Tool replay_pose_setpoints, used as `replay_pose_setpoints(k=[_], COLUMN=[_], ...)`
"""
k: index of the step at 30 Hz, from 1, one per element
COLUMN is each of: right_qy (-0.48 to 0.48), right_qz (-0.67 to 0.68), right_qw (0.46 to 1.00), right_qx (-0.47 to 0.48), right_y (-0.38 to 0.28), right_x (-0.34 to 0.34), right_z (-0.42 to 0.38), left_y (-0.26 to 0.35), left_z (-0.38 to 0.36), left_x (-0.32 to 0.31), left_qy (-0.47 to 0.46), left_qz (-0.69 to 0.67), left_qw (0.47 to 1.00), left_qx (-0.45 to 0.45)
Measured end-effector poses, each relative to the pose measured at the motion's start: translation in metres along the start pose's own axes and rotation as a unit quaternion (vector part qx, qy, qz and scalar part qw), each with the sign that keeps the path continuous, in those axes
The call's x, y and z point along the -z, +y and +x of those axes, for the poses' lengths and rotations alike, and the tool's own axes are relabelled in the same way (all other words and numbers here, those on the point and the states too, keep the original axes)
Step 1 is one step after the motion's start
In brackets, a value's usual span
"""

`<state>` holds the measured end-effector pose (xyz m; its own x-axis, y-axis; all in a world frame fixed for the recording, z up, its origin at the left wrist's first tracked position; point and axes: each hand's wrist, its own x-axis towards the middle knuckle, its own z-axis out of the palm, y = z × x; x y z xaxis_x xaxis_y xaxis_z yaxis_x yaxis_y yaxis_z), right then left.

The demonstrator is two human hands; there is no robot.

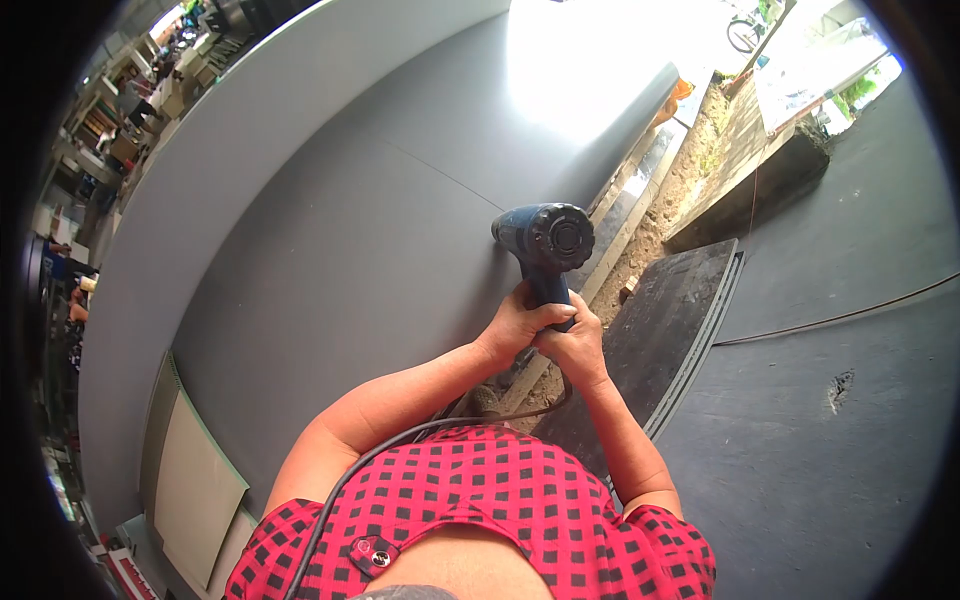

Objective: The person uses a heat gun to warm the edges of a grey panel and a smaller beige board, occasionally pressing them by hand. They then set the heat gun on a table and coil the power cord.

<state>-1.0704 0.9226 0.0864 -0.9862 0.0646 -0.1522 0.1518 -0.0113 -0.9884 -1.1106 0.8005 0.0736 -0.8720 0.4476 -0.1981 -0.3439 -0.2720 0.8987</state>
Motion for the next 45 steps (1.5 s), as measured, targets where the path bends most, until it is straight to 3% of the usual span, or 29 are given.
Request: replay_pose_setpoints(k=[11,31,36,39,45], right_qy=[-0.023,-0.011,-0.009,-0.048,-0.116], right_qz=[-0.026,-0.037,-0.027,-0.034,-0.016], right_qw=[0.998,0.999,1.000,0.998,0.992], right_qx=[-0.046,-0.032,0.008,0.015,0.035], right_y=[0.005,0.005,0.003,-0.010,-0.028], right_x=[0.001,-0.029,-0.033,-0.038,-0.044], right_z=[0.005,-0.004,0.004,0.029,0.121], left_y=[-0.005,-0.008,0.002,0.016,0.055], left_z=[0.000,-0.011,-0.008,0.005,0.058], left_x=[0.004,0.026,0.034,0.044,0.062], left_qy=[-0.004,-0.023,-0.026,0.013,0.109], left_qz=[0.001,-0.062,-0.050,-0.037,-0.012], left_qw=[1.000,0.998,0.998,0.999,0.990], left_qx=[0.001,0.003,-0.023,-0.015,-0.090])
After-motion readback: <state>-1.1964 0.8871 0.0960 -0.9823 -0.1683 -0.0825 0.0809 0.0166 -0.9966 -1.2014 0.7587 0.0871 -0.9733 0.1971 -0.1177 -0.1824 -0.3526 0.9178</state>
